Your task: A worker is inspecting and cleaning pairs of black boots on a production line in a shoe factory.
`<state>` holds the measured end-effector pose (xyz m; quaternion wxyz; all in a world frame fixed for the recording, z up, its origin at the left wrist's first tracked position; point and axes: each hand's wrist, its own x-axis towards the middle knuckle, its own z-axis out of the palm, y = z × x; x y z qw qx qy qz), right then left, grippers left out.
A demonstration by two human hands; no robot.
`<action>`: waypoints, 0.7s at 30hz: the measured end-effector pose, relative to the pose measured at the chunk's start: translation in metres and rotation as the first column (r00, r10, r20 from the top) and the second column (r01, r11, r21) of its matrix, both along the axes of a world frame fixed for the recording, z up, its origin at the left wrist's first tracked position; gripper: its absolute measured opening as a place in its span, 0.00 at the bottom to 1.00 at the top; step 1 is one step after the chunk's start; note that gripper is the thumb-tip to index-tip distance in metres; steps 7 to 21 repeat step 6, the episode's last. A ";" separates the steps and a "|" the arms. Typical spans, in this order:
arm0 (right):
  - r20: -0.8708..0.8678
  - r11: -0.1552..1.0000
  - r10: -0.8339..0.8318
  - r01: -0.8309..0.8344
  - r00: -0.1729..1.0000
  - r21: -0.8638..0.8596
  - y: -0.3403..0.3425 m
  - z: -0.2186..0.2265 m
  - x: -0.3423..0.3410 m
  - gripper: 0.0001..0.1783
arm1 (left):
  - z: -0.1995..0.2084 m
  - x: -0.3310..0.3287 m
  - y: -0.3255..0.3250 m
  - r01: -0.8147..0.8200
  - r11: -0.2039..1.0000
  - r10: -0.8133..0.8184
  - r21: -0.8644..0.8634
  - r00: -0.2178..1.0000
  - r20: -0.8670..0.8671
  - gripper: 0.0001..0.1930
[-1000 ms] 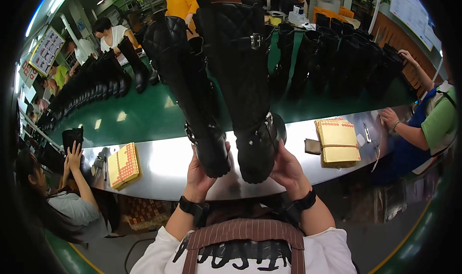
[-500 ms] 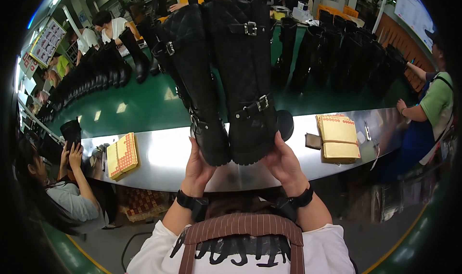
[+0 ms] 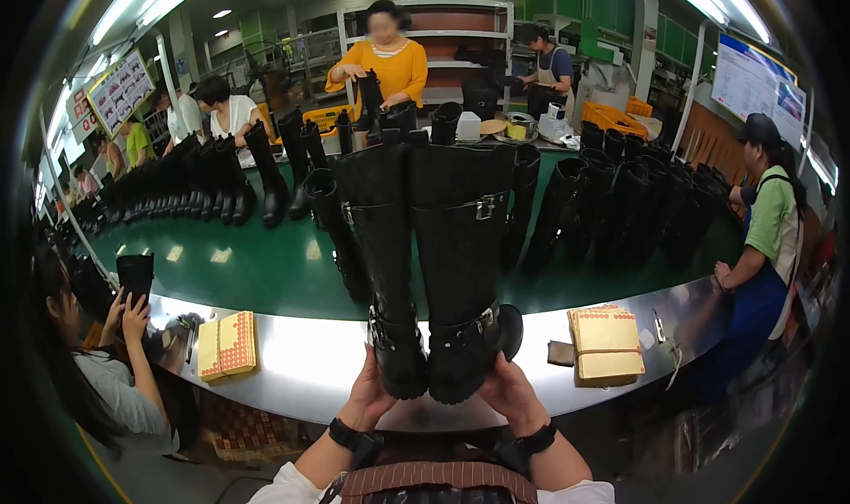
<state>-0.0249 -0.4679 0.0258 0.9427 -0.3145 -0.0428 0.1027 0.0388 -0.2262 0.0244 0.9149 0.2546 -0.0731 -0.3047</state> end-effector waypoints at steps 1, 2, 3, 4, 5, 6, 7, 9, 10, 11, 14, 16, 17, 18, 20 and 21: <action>0.012 0.999 0.034 -0.033 0.999 -0.009 -0.002 -0.003 0.000 0.43 | -0.001 0.001 0.000 0.093 0.990 -0.094 -0.103 0.996 0.002 0.38; 0.029 0.956 -0.083 0.088 0.996 -0.282 -0.003 -0.006 0.001 0.48 | -0.002 0.002 0.001 0.176 0.963 -0.176 -0.207 0.984 0.018 0.37; 0.096 0.834 -0.176 0.200 0.980 -0.515 -0.003 -0.009 0.004 0.53 | -0.006 0.002 -0.007 0.187 0.862 -0.235 -0.471 0.971 -0.045 0.37; 0.213 0.645 -0.245 0.323 0.946 -0.692 -0.001 -0.012 0.007 0.58 | -0.009 -0.001 -0.009 0.228 0.730 -0.362 -0.645 0.929 -0.082 0.33; 0.343 0.478 -0.340 0.475 0.876 -0.739 -0.001 -0.014 0.003 0.70 | -0.013 -0.001 -0.012 0.208 0.689 -0.357 -0.695 0.931 -0.076 0.32; 0.543 0.301 -0.324 0.629 0.775 -0.717 -0.008 -0.013 0.004 0.72 | -0.017 0.000 -0.014 0.176 0.654 -0.361 -0.736 0.927 -0.099 0.30; 0.543 0.301 -0.324 0.629 0.775 -0.717 -0.008 -0.013 0.004 0.72 | -0.017 0.000 -0.014 0.176 0.654 -0.361 -0.736 0.927 -0.099 0.30; 0.543 0.301 -0.324 0.629 0.775 -0.717 -0.008 -0.013 0.004 0.72 | -0.017 0.000 -0.014 0.176 0.654 -0.361 -0.736 0.927 -0.099 0.30; 0.543 0.301 -0.324 0.629 0.775 -0.717 -0.008 -0.013 0.004 0.72 | -0.017 0.000 -0.014 0.176 0.654 -0.361 -0.736 0.927 -0.099 0.30; 0.543 0.301 -0.324 0.629 0.775 -0.717 -0.008 -0.013 0.004 0.72 | -0.017 0.000 -0.014 0.176 0.654 -0.361 -0.736 0.927 -0.099 0.30; 0.543 0.301 -0.324 0.629 0.775 -0.717 -0.008 -0.013 0.004 0.72 | -0.017 0.000 -0.014 0.176 0.654 -0.361 -0.736 0.927 -0.099 0.30; 0.543 0.301 -0.324 0.629 0.775 -0.717 -0.008 -0.013 0.004 0.72 | -0.017 0.000 -0.014 0.176 0.654 -0.361 -0.736 0.927 -0.099 0.30; 0.543 0.301 -0.324 0.629 0.775 -0.717 -0.008 -0.013 0.004 0.72 | -0.017 0.000 -0.014 0.176 0.654 -0.361 -0.736 0.927 -0.099 0.30; 0.543 0.301 -0.324 0.629 0.775 -0.717 -0.008 -0.013 0.004 0.72 | -0.017 0.000 -0.014 0.176 0.654 -0.361 -0.736 0.927 -0.099 0.30; 0.543 0.301 -0.324 0.629 0.775 -0.717 -0.008 -0.013 0.004 0.72 | -0.017 0.000 -0.014 0.176 0.654 -0.361 -0.736 0.927 -0.099 0.30; 0.543 0.301 -0.324 0.629 0.775 -0.717 -0.008 -0.013 0.004 0.72 | -0.017 0.000 -0.014 0.176 0.654 -0.361 -0.736 0.927 -0.099 0.30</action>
